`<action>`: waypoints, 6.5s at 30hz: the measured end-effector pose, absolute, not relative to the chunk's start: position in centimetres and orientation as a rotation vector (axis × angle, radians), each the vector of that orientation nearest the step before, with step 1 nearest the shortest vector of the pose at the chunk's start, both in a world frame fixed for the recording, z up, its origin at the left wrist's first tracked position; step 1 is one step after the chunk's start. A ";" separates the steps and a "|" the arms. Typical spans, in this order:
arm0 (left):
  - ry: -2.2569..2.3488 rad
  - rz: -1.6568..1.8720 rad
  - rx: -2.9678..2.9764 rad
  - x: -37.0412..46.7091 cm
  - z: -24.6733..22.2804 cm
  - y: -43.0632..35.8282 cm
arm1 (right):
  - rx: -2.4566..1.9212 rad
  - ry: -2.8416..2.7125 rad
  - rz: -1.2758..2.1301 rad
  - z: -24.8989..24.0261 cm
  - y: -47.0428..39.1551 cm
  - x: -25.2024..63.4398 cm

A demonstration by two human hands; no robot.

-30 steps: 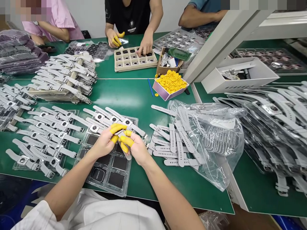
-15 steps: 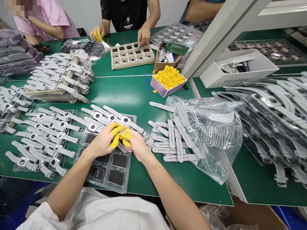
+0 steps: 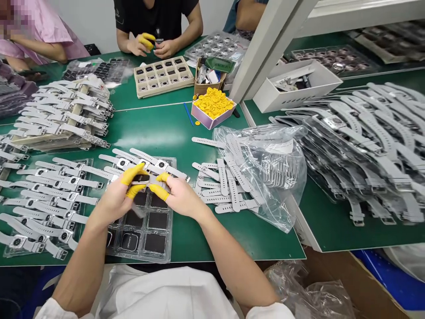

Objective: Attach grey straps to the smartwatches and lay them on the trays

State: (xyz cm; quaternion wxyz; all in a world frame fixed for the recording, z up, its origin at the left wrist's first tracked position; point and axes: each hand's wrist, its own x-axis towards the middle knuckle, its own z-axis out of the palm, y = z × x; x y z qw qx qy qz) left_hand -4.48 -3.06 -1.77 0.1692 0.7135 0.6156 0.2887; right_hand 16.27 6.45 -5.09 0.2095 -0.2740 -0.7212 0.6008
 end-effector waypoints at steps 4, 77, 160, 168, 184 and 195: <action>2.032 0.443 2.077 -7.5 0.5 -4.0 | -0.799 -2.411 1.330 -4.4 7.6 17.7; 1.377 1.217 1.426 -2.5 -5.0 -0.6 | -0.570 -1.438 2.079 -5.1 4.6 14.9; 1.334 1.139 1.874 -2.7 -5.4 -1.1 | -0.664 -0.779 2.400 -5.6 4.3 14.4; 1.451 1.015 2.070 -2.7 -5.1 -1.0 | -0.769 -0.848 2.361 -5.7 4.0 14.1; 1.732 0.783 1.978 -5.6 -1.2 -2.8 | -0.863 -1.956 1.651 -5.2 5.5 16.1; 1.806 0.244 1.965 -12.9 1.3 -7.5 | -0.575 -2.520 1.263 -5.5 3.6 16.0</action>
